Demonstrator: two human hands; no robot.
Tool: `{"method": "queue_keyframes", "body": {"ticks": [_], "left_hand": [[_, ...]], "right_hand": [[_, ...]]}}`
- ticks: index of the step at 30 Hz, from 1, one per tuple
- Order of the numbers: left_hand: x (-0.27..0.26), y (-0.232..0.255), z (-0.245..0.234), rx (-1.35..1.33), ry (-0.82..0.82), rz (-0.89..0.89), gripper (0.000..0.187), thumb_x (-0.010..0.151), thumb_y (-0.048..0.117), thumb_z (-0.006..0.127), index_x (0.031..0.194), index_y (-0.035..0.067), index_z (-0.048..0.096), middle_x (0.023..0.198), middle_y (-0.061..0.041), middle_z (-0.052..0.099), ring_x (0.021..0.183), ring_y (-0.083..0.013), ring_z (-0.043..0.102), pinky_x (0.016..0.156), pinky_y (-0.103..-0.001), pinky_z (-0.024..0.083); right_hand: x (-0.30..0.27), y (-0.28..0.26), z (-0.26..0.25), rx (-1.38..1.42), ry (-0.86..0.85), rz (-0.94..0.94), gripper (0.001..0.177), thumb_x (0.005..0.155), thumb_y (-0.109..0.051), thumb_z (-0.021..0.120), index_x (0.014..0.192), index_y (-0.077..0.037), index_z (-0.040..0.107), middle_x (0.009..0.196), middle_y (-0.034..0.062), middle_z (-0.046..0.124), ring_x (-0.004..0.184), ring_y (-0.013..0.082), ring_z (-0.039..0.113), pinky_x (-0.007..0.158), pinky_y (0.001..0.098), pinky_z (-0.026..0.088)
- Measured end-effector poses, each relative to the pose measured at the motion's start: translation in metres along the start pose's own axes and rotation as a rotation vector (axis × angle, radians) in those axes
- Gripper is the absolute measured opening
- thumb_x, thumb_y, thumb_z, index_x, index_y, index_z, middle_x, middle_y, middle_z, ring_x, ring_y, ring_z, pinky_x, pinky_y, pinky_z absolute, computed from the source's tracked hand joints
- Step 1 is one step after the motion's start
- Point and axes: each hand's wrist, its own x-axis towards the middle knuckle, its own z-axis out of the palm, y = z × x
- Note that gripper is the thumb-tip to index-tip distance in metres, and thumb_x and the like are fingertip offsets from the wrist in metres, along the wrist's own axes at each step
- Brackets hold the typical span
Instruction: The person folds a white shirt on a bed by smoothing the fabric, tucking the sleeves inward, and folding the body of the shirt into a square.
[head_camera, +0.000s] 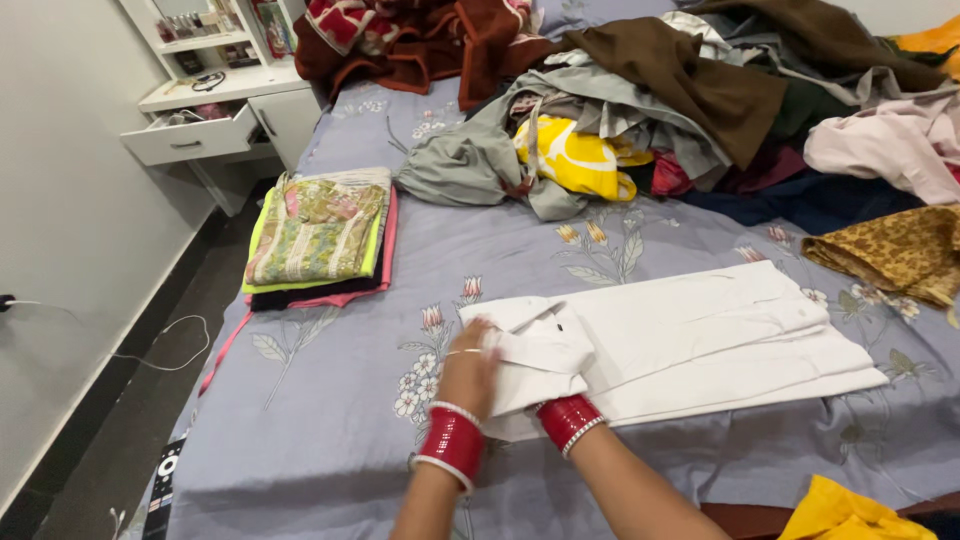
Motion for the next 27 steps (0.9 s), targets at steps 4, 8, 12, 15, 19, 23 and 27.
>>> {"method": "queue_keyframes", "body": {"ticks": [4,8,12,15,19,23,27], "left_hand": [[-0.028,-0.067,0.016,0.014,-0.100,-0.185,0.068,0.104,0.042,0.044,0.157,0.003,0.028,0.162,-0.022,0.031,0.152,-0.0388,0.020,0.121,-0.046,0.025],[-0.039,-0.054,0.044,0.212,-0.281,-0.096,0.084,0.102,0.057,0.034,0.163,0.006,0.009,0.169,-0.016,0.013,0.158,-0.0303,0.007,0.125,-0.053,0.005],[-0.022,0.003,0.047,0.301,-0.298,0.057,0.090,0.098,0.063,0.036,0.162,0.007,0.005,0.171,-0.014,0.000,0.156,-0.0303,-0.005,0.121,-0.056,-0.002],[-0.003,0.047,0.049,0.330,-0.368,0.148,0.090,0.098,0.064,0.038,0.161,0.009,0.006,0.171,-0.012,0.000,0.157,-0.0286,-0.003,0.122,-0.056,-0.001],[0.027,0.092,0.074,0.104,-0.487,0.302,0.084,0.104,0.059,0.036,0.163,0.005,0.011,0.171,-0.017,0.007,0.159,-0.0315,0.007,0.127,-0.044,0.012],[0.046,0.101,0.087,0.034,-0.610,0.148,0.083,0.098,0.059,0.036,0.162,0.011,0.014,0.172,-0.007,0.012,0.156,-0.0264,0.017,0.125,-0.039,0.019],[0.058,0.093,0.088,0.425,-0.672,0.210,0.091,0.097,0.068,0.035,0.163,0.011,0.008,0.172,-0.005,0.003,0.159,-0.0240,-0.003,0.126,-0.050,0.002]], "right_hand": [[-0.008,0.005,-0.001,0.067,0.050,-0.066,0.062,0.104,-0.051,0.027,0.155,-0.016,0.029,0.161,0.0032,0.028,0.148,0.0203,0.027,0.120,0.0481,0.021],[-0.014,0.001,-0.005,0.124,0.097,-0.137,0.060,0.104,-0.049,0.028,0.154,-0.015,0.032,0.159,0.0041,0.031,0.145,0.0207,0.030,0.118,0.0476,0.023],[-0.014,-0.040,-0.023,0.146,0.168,-0.260,0.058,0.105,-0.047,0.030,0.152,-0.014,0.034,0.156,0.0049,0.034,0.143,0.0211,0.032,0.117,0.0470,0.025],[-0.021,-0.082,-0.050,0.141,0.243,-0.367,0.057,0.105,-0.046,0.031,0.151,-0.013,0.036,0.154,0.0056,0.036,0.141,0.0214,0.034,0.116,0.0466,0.027],[-0.044,-0.114,-0.100,0.162,0.367,-0.444,0.055,0.105,-0.044,0.033,0.149,-0.012,0.038,0.152,0.0065,0.039,0.138,0.0218,0.037,0.114,0.0461,0.029],[-0.060,-0.110,-0.148,0.207,0.484,-0.455,0.053,0.105,-0.042,0.035,0.148,-0.011,0.041,0.150,0.0073,0.041,0.136,0.0222,0.039,0.112,0.0455,0.031],[-0.061,-0.097,-0.172,0.240,0.528,-0.428,0.051,0.106,-0.041,0.037,0.146,-0.010,0.043,0.147,0.0082,0.044,0.133,0.0226,0.042,0.111,0.0450,0.033]]}}
